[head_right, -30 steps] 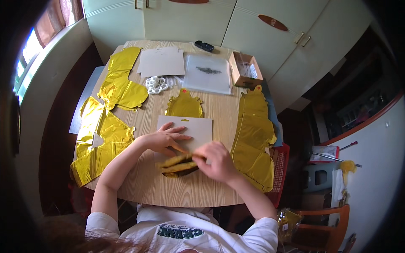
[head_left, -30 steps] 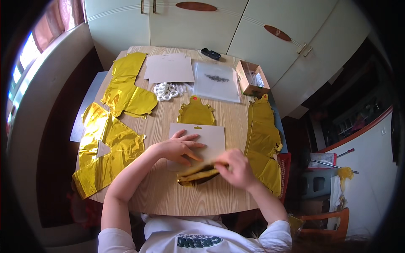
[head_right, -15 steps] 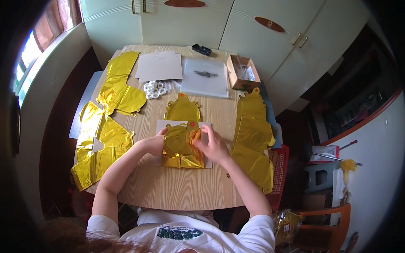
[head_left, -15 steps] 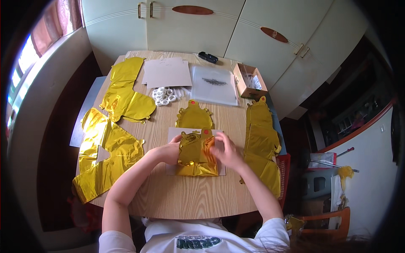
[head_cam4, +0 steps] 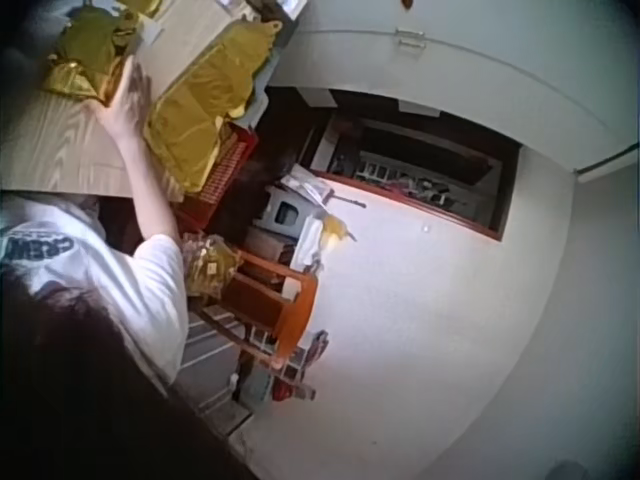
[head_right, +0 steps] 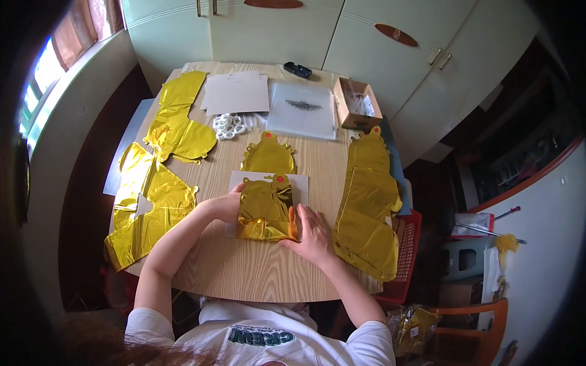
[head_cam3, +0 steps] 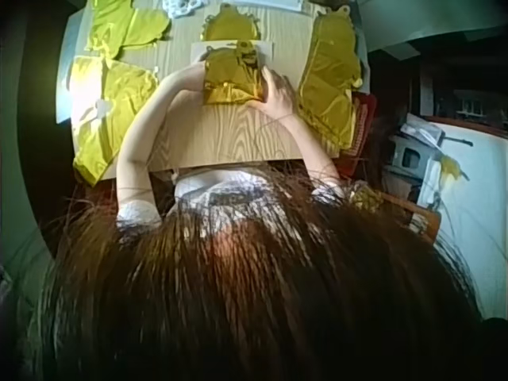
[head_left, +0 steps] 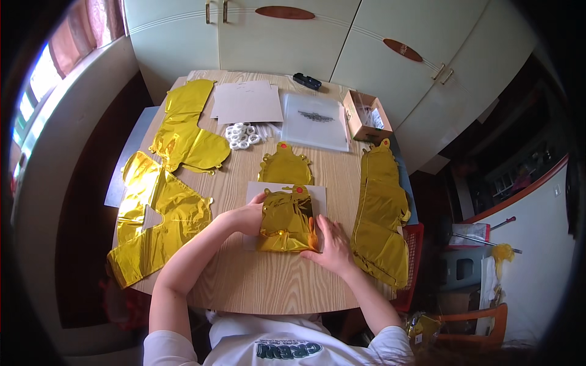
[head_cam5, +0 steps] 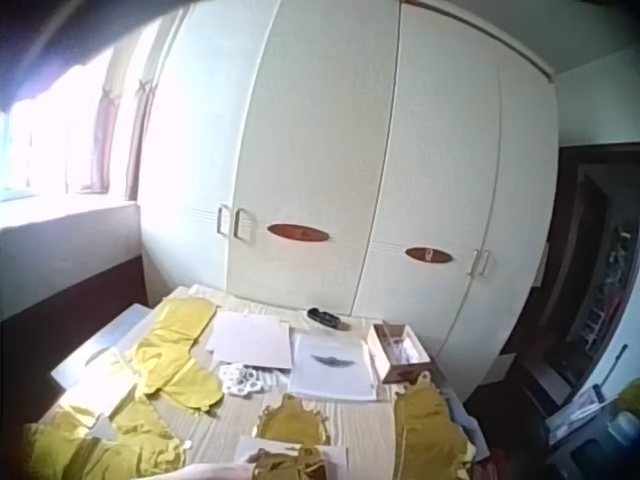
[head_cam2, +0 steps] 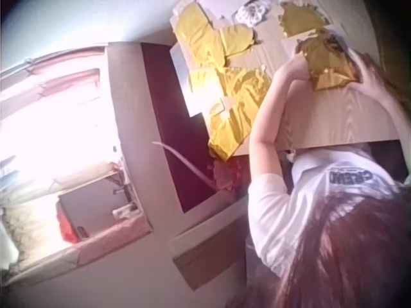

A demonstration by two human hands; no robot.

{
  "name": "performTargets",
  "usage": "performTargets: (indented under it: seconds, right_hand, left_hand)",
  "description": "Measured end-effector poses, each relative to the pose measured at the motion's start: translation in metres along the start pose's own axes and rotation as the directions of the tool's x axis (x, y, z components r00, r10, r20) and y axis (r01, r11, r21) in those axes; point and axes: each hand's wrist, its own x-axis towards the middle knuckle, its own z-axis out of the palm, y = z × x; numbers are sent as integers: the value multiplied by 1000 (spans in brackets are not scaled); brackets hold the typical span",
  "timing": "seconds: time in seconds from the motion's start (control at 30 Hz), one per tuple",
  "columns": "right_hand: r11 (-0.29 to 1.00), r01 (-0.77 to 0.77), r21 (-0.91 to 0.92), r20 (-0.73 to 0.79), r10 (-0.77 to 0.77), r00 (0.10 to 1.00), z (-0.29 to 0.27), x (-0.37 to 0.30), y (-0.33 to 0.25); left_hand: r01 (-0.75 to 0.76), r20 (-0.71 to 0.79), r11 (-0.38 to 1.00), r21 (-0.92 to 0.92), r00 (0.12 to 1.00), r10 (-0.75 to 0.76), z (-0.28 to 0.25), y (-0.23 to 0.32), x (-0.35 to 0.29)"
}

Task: The person is manually packaging gold foil decorations by placing them on white cardboard backings and inserting them into plastic sleeves.

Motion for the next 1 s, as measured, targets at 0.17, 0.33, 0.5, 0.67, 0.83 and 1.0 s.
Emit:
performTargets:
  seconds: [0.17, 0.33, 0.5, 0.67, 0.83, 1.0]
  right_hand:
    - [1000, 14, -11, -39, -15, 999, -1, -7, -7]
    - [1000, 16, 6, -19, -15, 1000, -3, -36, -36]
    - [997, 41, 67, -11, -40, 999, -3, -76, -70]
    - [996, 54, 74, 34, -56, 998, -3, -92, -86]
    - [994, 79, 71, 50, -83, 995, -1, -102, -92]
    - [994, 87, 68, 39, -90, 995, 3, -104, -92]
  left_hand:
    - [-47, -89, 998, -52, 995, 42, 10, 1, -9]
    - [-107, -100, 994, -37, 990, 102, 40, 15, -41]
    - [-105, -241, 970, -219, 969, 50, 66, 65, -93]
    - [99, -212, 988, -115, 970, -121, 88, 91, -144]
    - [282, -417, 921, -269, 828, -376, 122, 144, -180]
    - [414, -625, 809, -417, 516, -586, 157, 167, -168]
